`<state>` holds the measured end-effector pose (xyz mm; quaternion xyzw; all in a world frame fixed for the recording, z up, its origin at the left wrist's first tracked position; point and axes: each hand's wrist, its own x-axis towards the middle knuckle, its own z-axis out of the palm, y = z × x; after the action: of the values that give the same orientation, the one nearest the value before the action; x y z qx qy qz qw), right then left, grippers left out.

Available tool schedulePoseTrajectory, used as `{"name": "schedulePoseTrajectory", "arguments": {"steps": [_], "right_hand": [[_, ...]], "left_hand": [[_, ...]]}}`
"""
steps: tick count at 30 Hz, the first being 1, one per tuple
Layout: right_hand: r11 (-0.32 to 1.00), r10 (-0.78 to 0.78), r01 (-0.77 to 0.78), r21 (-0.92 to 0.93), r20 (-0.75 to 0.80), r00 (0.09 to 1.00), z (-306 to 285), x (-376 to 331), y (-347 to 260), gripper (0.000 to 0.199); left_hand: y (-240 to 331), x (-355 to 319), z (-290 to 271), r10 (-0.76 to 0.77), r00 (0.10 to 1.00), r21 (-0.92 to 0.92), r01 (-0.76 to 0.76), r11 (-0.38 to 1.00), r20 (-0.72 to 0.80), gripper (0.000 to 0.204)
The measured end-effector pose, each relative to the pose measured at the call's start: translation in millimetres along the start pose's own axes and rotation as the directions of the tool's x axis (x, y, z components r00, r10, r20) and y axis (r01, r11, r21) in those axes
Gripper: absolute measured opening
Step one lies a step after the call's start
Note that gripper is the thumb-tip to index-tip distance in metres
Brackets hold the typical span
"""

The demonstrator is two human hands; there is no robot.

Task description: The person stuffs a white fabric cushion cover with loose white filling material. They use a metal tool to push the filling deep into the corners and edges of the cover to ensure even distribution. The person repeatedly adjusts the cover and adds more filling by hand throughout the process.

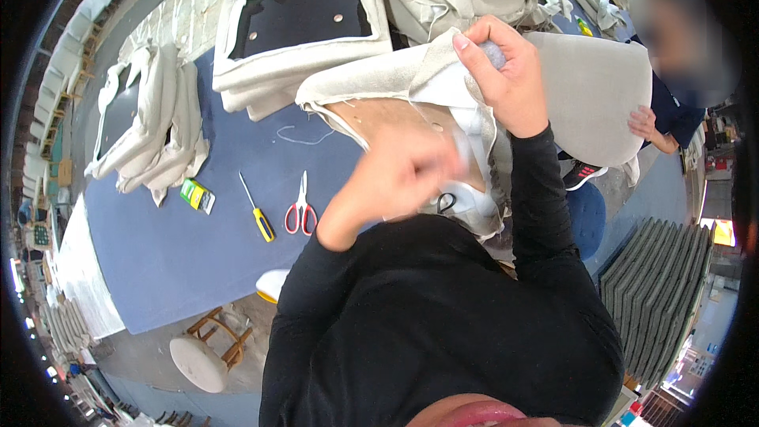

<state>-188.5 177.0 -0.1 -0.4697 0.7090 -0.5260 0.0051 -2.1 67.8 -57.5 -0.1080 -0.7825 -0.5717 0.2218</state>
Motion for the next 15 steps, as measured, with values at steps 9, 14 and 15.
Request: {"name": "schedulePoseTrajectory", "arguments": {"steps": [9, 14, 15], "right_hand": [[0.988, 0.125, -0.124, 0.095, -0.011, 0.992, -9.0, 0.8, 18.3, 0.021], [0.987, 0.013, -0.004, 0.158, -0.059, 0.998, 4.2, -2.8, -4.5, 0.020], [0.991, -0.034, 0.038, 0.125, -0.036, 0.999, 3.8, -3.7, -5.1, 0.020]], "left_hand": [[19.0, -25.3, -0.5, -0.203, 0.978, -0.169, 0.210, 0.963, 0.055, 0.023], [24.0, 11.5, -10.2, -0.385, 0.888, -0.291, 0.310, 0.905, -0.251, 0.028], [22.7, 21.2, -11.0, -0.372, 0.887, -0.223, 0.317, 0.922, -0.274, 0.030]]}}
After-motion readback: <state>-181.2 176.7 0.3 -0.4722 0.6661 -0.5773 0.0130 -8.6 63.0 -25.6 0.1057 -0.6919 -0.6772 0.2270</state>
